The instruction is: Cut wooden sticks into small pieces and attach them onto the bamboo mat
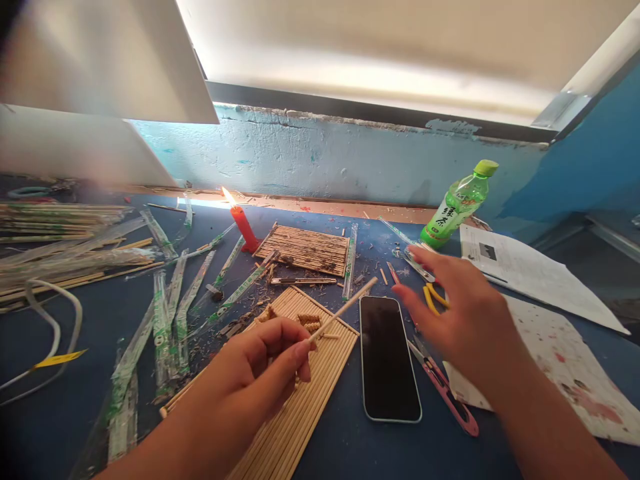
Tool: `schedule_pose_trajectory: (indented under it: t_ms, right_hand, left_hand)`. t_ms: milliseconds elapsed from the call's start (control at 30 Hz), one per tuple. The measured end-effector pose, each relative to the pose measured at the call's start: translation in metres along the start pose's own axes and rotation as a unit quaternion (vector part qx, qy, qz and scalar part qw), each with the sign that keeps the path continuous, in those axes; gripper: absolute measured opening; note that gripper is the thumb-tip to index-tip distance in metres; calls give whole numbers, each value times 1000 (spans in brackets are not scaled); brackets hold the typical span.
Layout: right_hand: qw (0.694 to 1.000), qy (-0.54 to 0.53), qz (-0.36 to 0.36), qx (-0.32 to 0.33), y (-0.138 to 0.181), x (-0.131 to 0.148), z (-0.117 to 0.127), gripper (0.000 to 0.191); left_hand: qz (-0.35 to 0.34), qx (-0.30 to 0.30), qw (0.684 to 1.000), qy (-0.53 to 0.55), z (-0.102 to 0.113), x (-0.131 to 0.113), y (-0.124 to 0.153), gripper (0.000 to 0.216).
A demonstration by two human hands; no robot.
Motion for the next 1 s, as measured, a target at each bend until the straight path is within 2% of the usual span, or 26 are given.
schedule_pose_trajectory:
  t_ms: [67, 133, 233, 433, 533, 733, 1000]
  right_hand:
    - [989, -54, 138, -30, 5, 55, 17, 46]
    - [971, -67, 231, -12, 14, 92, 19, 33]
    - [956, -89, 277, 37, 24, 111, 11, 17]
    - [954, -102, 276, 60, 33, 108, 5, 17]
    - [956, -119, 251, 90, 36, 109, 0, 21]
    - [970, -137, 180, 84, 43, 112, -6, 25]
    - [974, -130, 153, 103, 52, 113, -12, 30]
  left_hand:
    - [-88, 8, 989, -122, -4, -11, 4, 21]
    - [-155, 15, 968, -196, -9, -17, 8, 22]
    - [-210, 4, 946, -247, -12, -19, 13, 21]
    - [-297, -22, 878, -375, -20, -27, 16, 28]
    - [-329, -36, 848, -415, -20, -29, 20, 30]
    - [-353, -57, 841, -407, -14, -33, 26, 25]
    - [-353, -52, 833, -424, -12, -27, 27, 24]
Point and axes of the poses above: each hand's wrist, its own y-axis away from the middle knuckle, its own z-axis out of the back of the hand, x = y × z, the point moved 9 cm from there along -y, towards the middle knuckle, and after that the axes turned 11 degrees about y, right-handed, at the moved point
